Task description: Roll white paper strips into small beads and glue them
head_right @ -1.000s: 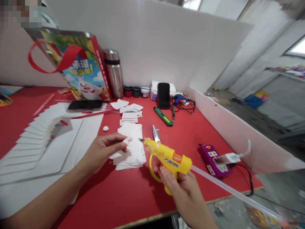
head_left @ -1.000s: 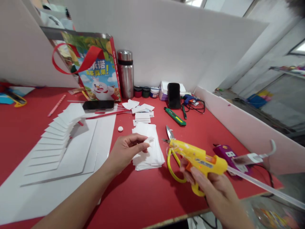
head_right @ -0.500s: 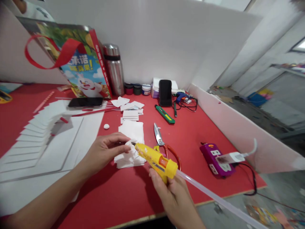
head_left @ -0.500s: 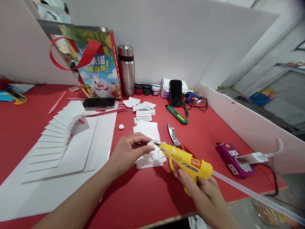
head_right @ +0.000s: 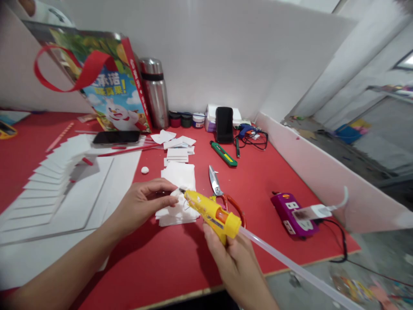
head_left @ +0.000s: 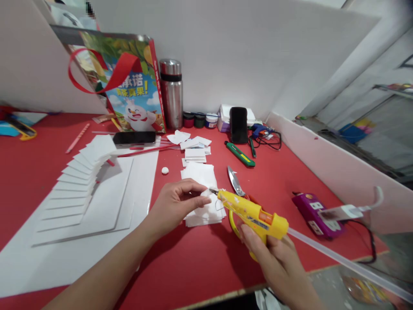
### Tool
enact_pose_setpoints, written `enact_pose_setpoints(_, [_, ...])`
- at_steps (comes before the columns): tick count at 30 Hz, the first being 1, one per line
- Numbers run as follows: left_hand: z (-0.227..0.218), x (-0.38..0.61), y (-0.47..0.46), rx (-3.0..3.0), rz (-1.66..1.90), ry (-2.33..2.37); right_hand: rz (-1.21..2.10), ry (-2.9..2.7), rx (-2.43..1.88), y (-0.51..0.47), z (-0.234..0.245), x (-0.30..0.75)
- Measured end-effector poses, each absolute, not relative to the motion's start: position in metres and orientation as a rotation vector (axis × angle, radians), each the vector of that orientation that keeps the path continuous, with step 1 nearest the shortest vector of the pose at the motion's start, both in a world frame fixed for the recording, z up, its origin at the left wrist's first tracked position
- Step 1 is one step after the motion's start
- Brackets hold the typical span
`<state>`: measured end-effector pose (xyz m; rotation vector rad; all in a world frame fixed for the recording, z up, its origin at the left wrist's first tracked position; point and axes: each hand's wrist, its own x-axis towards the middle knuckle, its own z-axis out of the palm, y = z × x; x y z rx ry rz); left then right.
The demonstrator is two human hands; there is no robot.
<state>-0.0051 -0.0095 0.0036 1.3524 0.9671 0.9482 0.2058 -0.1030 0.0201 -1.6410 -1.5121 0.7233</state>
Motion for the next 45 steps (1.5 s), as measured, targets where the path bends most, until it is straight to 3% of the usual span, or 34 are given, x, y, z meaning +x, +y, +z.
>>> enact_pose_setpoints(21, [0.008,-0.0051,-0.0082,1.089,0.917,1.004,0.763,-1.569,-1.624,-0.1042,0.0225,0.2038])
enact_pose_setpoints(35, [0.001,-0.008,-0.0071,1.06,0.912,0.97,0.621,-1.578,-1.656,-0.1062,0.0173,0.2131])
enact_pose_setpoints(45, [0.0009,-0.0054,-0.0061,0.84,0.917,0.849,0.723,-1.484,-1.649,-0.1097,0.0216,0.207])
